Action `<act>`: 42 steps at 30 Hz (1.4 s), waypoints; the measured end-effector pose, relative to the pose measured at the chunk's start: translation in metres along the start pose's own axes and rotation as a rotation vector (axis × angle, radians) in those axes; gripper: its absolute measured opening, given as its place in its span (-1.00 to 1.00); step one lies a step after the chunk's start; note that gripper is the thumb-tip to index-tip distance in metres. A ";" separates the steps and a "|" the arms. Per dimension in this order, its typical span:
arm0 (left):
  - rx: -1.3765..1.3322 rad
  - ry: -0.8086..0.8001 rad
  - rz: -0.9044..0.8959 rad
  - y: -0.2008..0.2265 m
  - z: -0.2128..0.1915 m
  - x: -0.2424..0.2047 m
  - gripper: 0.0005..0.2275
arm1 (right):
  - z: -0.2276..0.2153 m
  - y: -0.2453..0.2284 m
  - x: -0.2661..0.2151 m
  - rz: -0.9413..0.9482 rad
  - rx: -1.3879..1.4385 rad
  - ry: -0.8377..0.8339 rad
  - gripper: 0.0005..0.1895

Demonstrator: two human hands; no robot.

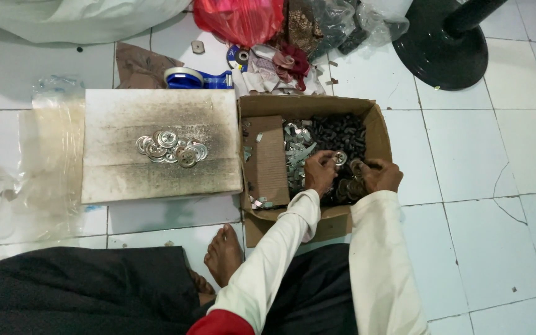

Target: The person sits on the floor and sorts metal buttons from a cardboard box into small plastic bags. They place the buttons on a white board, arrange them, and then seal the bags using a tape dispenser.

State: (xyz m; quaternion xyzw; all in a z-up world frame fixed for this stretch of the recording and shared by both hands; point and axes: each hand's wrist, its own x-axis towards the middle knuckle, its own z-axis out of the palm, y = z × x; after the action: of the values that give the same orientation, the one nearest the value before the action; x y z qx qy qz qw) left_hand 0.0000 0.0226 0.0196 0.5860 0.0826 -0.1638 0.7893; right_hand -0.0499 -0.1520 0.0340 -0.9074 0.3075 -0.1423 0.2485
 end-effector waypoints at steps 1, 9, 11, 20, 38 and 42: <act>-0.001 0.003 0.004 0.004 0.001 -0.002 -0.81 | 0.000 -0.002 -0.003 -0.005 0.002 0.000 -0.83; 0.203 -0.044 0.264 0.052 -0.062 -0.015 -0.82 | 0.008 -0.058 -0.017 0.118 0.379 -0.025 -0.66; 0.223 0.004 0.296 0.078 -0.095 -0.030 -0.81 | 0.002 -0.091 -0.032 0.087 0.506 -0.107 -0.67; 0.519 0.214 0.442 0.150 -0.284 -0.049 -0.82 | 0.074 -0.232 -0.104 -0.027 0.719 -0.528 -0.67; 0.674 0.640 0.649 0.122 -0.410 -0.040 -0.90 | 0.147 -0.290 -0.203 -0.159 0.727 -0.366 -0.72; 0.695 0.670 0.621 0.121 -0.404 -0.036 -0.92 | 0.164 -0.271 -0.206 -0.389 0.574 -0.163 -0.86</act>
State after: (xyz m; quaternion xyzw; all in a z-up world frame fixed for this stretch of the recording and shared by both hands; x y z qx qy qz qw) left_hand 0.0346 0.4444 0.0185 0.8276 0.0933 0.2530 0.4923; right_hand -0.0094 0.2232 0.0215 -0.8506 0.0557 -0.1944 0.4853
